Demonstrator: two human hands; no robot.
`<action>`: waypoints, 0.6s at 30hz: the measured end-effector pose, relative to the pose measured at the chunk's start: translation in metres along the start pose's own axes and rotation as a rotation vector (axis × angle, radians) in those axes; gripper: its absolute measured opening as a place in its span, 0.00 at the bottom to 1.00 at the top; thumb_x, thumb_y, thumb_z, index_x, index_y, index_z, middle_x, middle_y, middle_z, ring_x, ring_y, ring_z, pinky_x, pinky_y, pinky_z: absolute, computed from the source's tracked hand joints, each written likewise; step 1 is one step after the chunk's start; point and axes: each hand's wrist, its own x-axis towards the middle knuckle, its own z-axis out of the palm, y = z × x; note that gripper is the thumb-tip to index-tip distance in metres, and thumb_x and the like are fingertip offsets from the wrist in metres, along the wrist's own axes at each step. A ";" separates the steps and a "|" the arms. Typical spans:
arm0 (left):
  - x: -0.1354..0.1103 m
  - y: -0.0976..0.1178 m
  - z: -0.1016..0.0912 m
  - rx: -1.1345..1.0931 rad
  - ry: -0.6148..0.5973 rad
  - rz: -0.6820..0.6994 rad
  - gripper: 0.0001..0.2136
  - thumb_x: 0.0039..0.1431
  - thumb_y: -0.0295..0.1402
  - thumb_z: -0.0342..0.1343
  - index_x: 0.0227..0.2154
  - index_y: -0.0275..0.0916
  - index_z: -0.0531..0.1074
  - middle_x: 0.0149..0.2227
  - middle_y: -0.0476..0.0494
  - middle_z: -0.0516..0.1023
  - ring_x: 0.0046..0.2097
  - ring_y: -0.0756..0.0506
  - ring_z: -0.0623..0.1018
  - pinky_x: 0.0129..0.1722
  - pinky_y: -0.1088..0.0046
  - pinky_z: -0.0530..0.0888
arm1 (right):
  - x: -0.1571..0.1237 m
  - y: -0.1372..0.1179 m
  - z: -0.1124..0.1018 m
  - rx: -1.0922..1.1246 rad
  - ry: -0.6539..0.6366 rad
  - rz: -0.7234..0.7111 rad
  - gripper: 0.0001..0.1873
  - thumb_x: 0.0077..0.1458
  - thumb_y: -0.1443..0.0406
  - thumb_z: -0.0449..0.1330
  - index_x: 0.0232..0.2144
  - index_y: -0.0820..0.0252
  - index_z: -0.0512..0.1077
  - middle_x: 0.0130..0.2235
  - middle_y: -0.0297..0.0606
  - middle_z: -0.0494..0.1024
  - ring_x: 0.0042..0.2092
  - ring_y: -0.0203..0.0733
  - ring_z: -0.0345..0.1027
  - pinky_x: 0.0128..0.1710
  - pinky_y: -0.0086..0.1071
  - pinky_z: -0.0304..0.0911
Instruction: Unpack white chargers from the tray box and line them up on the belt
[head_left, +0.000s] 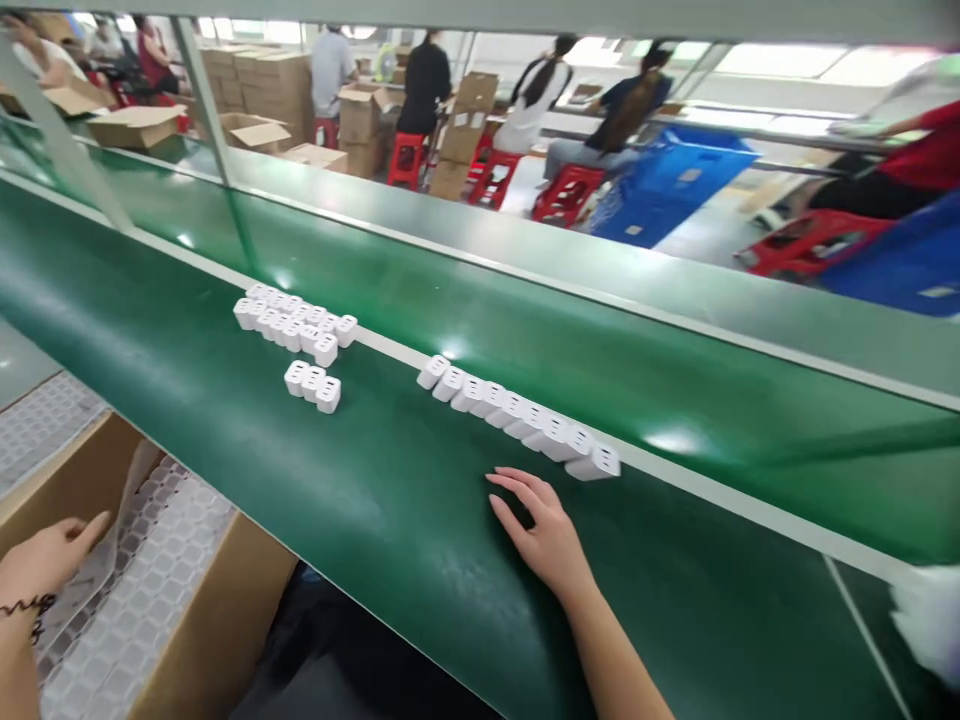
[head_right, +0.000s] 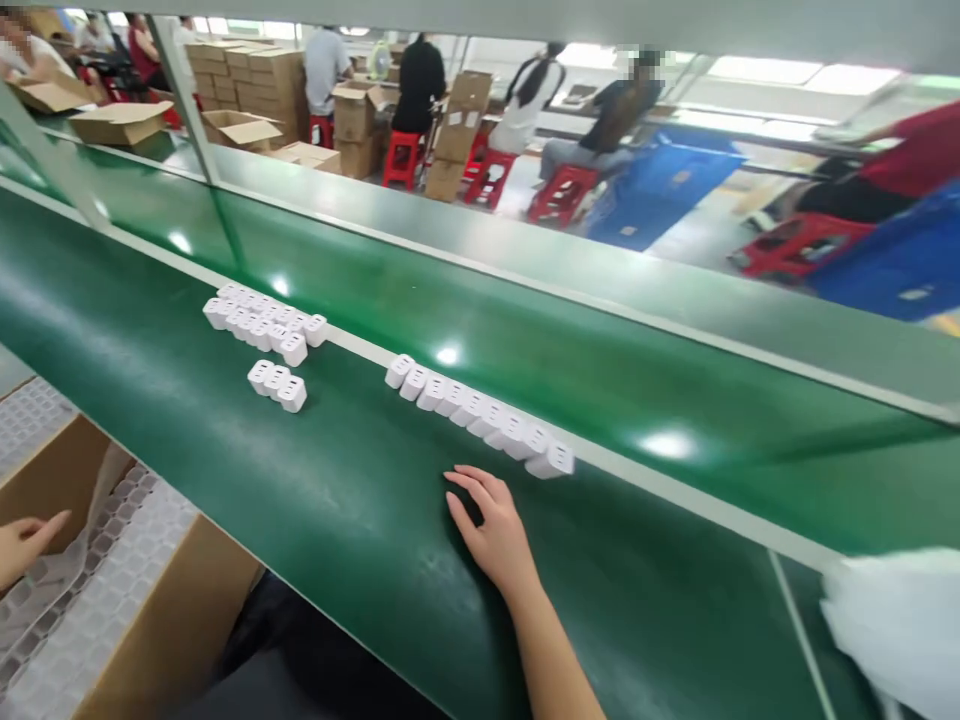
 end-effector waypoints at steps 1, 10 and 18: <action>-0.007 0.031 -0.010 -0.035 0.051 -0.007 0.29 0.43 0.70 0.42 0.26 0.50 0.71 0.25 0.46 0.76 0.31 0.31 0.78 0.34 0.45 0.77 | 0.000 -0.002 -0.001 0.003 -0.003 -0.005 0.13 0.62 0.56 0.54 0.45 0.52 0.74 0.49 0.44 0.75 0.51 0.53 0.69 0.55 0.53 0.64; -0.077 0.425 -0.020 -0.134 0.226 1.414 0.39 0.51 0.53 0.62 0.63 0.41 0.61 0.64 0.33 0.60 0.65 0.33 0.59 0.65 0.53 0.58 | -0.002 -0.003 -0.012 0.127 -0.030 0.007 0.12 0.63 0.60 0.53 0.44 0.54 0.74 0.50 0.44 0.74 0.54 0.50 0.67 0.55 0.49 0.65; -0.057 0.541 0.029 0.074 0.049 1.400 0.32 0.53 0.49 0.62 0.60 0.48 0.65 0.58 0.33 0.67 0.59 0.29 0.64 0.57 0.43 0.58 | 0.000 -0.003 -0.017 0.175 -0.010 -0.055 0.10 0.62 0.66 0.54 0.43 0.55 0.74 0.49 0.43 0.74 0.52 0.47 0.68 0.53 0.46 0.66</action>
